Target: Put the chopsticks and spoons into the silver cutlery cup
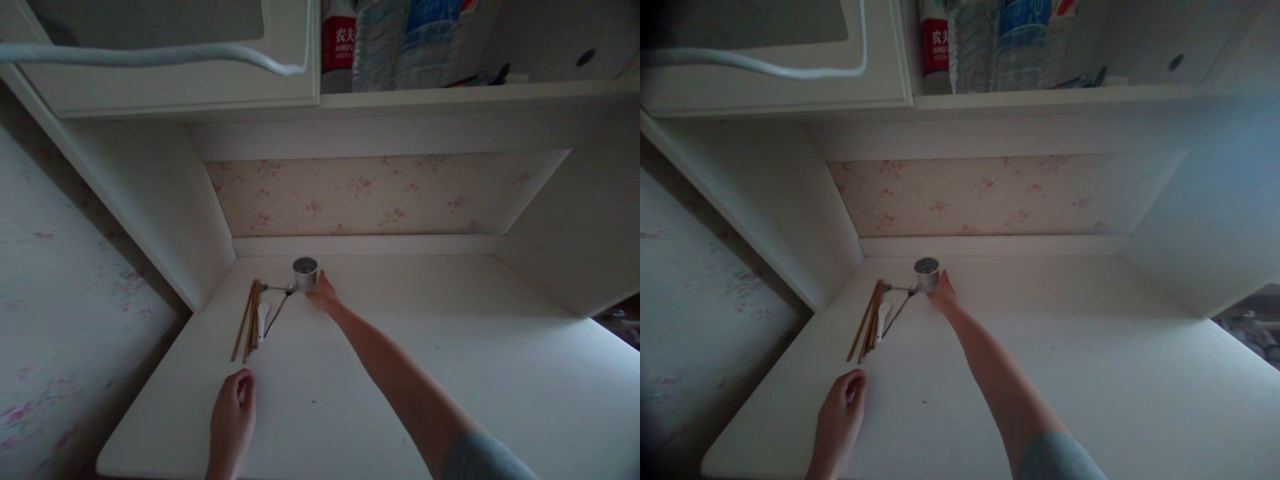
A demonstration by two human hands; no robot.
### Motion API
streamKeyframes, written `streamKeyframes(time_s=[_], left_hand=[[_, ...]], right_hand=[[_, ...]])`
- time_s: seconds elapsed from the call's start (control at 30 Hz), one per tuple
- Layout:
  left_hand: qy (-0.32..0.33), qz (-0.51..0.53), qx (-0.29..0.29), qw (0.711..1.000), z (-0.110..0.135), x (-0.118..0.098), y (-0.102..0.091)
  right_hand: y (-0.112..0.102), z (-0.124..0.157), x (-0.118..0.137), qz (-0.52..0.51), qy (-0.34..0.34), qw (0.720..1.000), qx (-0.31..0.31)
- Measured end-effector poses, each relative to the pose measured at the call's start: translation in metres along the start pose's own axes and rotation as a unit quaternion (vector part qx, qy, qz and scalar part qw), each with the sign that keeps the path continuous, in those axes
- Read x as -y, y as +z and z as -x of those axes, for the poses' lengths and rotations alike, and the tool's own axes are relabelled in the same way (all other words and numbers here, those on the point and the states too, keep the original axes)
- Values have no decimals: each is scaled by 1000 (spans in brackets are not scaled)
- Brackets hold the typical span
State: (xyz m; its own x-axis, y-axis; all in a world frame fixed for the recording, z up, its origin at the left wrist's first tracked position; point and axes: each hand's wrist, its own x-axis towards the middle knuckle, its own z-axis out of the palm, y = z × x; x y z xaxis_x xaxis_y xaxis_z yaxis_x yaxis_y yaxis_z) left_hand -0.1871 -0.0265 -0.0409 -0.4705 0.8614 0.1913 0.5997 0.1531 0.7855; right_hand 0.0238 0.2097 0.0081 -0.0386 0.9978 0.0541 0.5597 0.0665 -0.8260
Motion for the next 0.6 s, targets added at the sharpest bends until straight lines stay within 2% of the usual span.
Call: streamKeyframes(time_s=[0.07, 0.17, 0.27, 0.33, 0.4, 0.47, 0.6], left_hand=[[-21, -5, 6, 1000, 1, -1, -2], [-50, 1, 15, 999, 4, -6, -1], [-49, 31, 16, 998, 15, -25, 10], [-19, 46, 31, 998, 28, -44, 24], [34, 41, 60, 997, 44, -66, 40], [75, 38, 107, 991, 59, -86, 57], [101, 52, 220, 969, 80, -112, 83]], right_hand=[[-5, 18, -8, -26, 19, 999, 8], [-19, 60, -22, -80, 42, 995, 35], [-43, 114, -34, -127, 47, 987, 84], [-63, 152, -41, -142, 49, 984, 95], [-81, 187, -49, -145, 58, 985, 76], [-96, 216, -60, -145, 84, 986, 25], [-115, 257, -91, -133, 124, 983, -36]])
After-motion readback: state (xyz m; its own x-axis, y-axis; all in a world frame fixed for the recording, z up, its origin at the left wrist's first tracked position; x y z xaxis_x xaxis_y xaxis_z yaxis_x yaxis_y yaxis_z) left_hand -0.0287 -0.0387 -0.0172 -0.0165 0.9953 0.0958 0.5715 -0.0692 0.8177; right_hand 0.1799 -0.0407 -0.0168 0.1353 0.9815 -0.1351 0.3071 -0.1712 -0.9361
